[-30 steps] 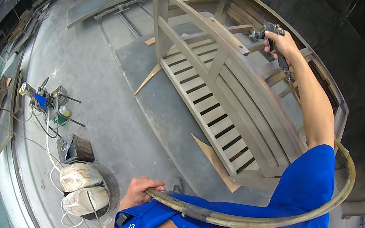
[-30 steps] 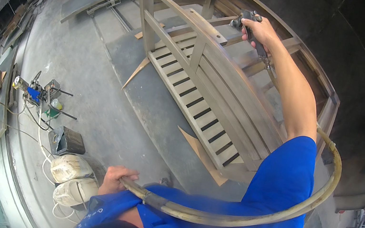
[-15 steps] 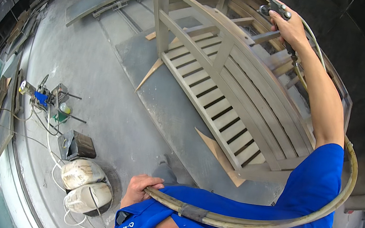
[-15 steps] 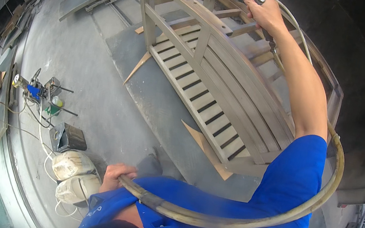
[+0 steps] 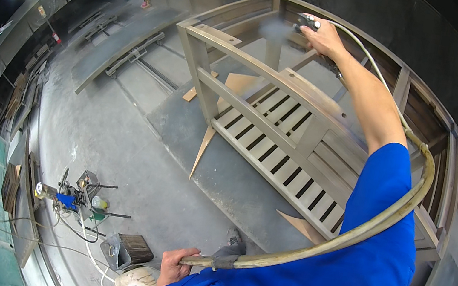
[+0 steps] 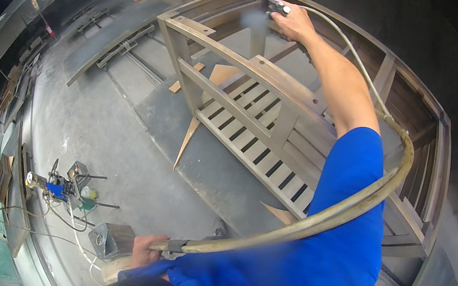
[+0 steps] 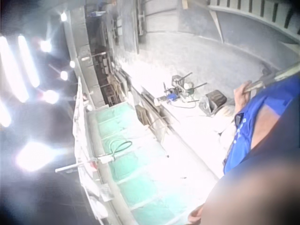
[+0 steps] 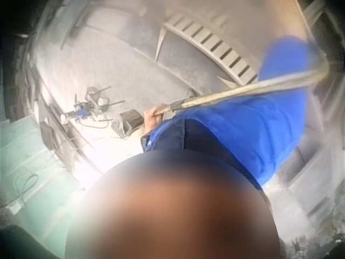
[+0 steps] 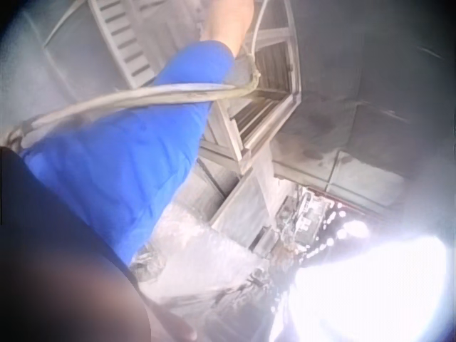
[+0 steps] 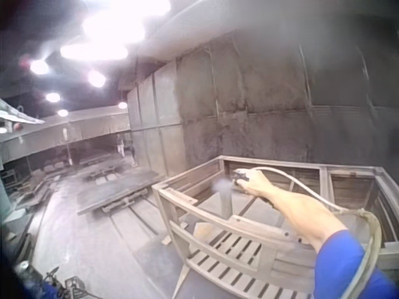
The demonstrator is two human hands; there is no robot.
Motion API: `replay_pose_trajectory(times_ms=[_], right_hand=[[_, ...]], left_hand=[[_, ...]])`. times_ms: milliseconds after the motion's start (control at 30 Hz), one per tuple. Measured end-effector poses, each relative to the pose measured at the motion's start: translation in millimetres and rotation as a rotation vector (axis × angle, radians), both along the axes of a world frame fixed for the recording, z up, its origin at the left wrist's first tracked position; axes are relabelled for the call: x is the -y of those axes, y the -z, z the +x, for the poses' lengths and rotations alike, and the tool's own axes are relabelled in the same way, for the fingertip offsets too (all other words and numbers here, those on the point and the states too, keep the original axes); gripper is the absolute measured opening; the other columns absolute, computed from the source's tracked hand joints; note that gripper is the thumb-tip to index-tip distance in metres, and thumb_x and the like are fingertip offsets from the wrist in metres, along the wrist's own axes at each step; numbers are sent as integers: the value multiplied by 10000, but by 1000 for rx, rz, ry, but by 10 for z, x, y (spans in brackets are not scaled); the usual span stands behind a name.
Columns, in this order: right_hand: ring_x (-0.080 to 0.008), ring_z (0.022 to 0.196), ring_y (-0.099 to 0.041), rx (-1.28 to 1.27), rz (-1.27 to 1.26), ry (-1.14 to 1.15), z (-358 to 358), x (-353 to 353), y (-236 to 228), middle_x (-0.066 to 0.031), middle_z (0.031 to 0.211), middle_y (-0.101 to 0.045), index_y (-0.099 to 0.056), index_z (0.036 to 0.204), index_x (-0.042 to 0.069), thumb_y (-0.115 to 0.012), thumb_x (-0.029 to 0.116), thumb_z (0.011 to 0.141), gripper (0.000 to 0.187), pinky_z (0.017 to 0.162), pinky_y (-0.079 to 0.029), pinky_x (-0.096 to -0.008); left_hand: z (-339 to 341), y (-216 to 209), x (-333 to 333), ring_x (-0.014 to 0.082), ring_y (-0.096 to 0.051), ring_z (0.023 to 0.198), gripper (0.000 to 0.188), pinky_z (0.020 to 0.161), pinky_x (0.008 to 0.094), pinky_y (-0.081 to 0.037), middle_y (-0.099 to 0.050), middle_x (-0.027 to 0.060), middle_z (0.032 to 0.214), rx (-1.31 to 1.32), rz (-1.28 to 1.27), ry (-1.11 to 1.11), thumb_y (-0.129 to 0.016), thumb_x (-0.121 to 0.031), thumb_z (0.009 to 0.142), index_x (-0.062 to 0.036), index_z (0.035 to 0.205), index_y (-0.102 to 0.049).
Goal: The person uses a spray gun to apply a dark coating to wooden furniture frames and slatted panels in a workshop. The person moves around the items, spraying different sides and surfaces systematically.
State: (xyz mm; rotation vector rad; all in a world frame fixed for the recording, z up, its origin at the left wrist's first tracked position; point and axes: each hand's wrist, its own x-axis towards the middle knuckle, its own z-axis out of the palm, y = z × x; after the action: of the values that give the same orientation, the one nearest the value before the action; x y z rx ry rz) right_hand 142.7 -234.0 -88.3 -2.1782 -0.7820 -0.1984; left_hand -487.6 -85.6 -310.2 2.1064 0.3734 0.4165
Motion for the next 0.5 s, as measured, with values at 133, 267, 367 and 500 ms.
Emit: replay_pose_trajectory(times_ms=[133, 267, 367, 500], right_hand=[[-111, 655, -674, -155, 64, -227, -359, -159, -41, -33, 803, -673, -630, 1443, 161, -650, 283, 1001, 459, 450, -512, -283], [-120, 660, -678, -165, 6, -258, -459, -205, -111, -26, 800, -667, -627, 1453, 169, -650, 280, 1003, 464, 467, -531, -287], [-170, 625, -688, -36, -66, -95, -368, -140, -165, -84, 834, -715, -626, 1450, 163, -644, 284, 987, 479, 509, -559, -317], [-129, 679, -697, 49, -116, 143, -213, 106, -295, -60, 878, -727, -588, 1492, 195, -640, 279, 996, 505, 500, -567, -295]], left_hand=[[285, -55, -58, 274, -735, 679, 111, 627, 347, -544, -746, 140, 776, 2, -47, 98, -788, -85, 888, -55, 994, -779], [413, -37, 22, 258, -710, 657, 117, 616, 346, -528, -735, 143, 751, 40, -143, 195, -782, -93, 897, -42, 1002, -782], [402, 11, 37, 244, -692, 639, 119, 604, 338, -517, -724, 145, 729, 107, -173, 205, -790, -83, 891, -39, 1001, -785], [356, 139, -83, 215, -677, 618, 109, 589, 324, -504, -717, 140, 713, 99, -116, 104, -806, -62, 872, -34, 975, -785]])
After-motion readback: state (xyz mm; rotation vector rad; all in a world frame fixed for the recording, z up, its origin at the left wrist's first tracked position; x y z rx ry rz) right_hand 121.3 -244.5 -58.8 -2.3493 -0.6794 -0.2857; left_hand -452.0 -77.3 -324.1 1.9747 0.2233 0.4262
